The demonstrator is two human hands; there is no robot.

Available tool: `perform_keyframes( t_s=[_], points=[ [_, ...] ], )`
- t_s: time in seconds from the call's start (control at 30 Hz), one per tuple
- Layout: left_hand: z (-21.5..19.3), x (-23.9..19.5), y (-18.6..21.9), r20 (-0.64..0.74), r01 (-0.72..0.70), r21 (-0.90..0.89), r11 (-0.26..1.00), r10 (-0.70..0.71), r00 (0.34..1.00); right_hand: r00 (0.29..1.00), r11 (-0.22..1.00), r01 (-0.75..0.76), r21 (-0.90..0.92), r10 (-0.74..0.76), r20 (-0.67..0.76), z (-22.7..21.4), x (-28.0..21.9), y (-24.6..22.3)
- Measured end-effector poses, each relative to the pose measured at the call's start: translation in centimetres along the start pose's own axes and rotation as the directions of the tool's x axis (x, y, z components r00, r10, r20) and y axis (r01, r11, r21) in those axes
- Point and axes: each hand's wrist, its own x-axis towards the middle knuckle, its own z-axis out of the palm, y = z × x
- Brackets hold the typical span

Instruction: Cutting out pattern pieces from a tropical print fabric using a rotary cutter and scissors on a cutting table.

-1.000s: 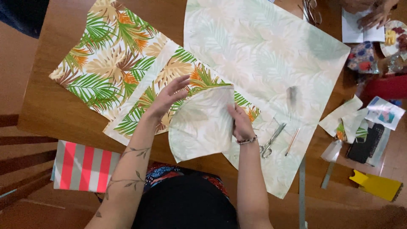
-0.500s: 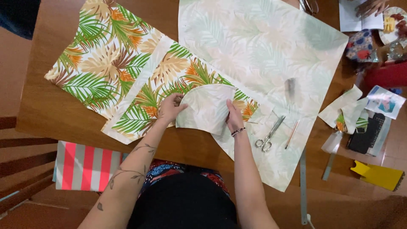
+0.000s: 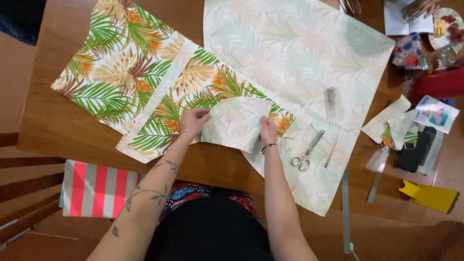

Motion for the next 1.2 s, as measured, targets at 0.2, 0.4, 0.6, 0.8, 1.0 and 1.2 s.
perform_keyframes(
  t_s=[0.2,0.4,0.6,0.8,1.0,1.2],
  points=[
    [-1.6,-1.1,4.3,0.023,0.090,-0.312,0.946,-0.087,0.996,0.962,0.917,-0.232,0.323,0.168,0.215,-2.0,-11.5,-11.0],
    [-1.6,-5.4,7.7,0.566,0.568,-0.783,0.256,-0.088,0.820,0.975,0.723,-0.218,0.656,0.187,0.118,-1.6,-15.1,-10.8],
    [6.5,-5.5,-1.5,0.375,0.395,-0.595,0.700,-0.193,0.907,0.939,0.711,-0.342,0.614,0.278,0.201,-1.8,-19.5,-11.6],
    [3.8,-7.0,0.9,0.209,0.195,-0.422,0.885,-0.114,0.971,0.990,0.955,-0.139,0.263,0.144,0.000,-6.1,-18.5,-8.4],
    [4.3,-6.7,1.2,-0.080,-0.450,0.674,0.586,0.664,0.744,0.988,0.946,-0.143,0.290,0.152,-0.006,-6.3,-18.7,-7.1],
    [9.7,-9.3,5.3,0.296,-0.685,0.560,0.466,0.660,0.691,0.988,0.946,-0.151,0.287,0.146,0.041,-6.3,-18.9,-6.4]
  ],
)
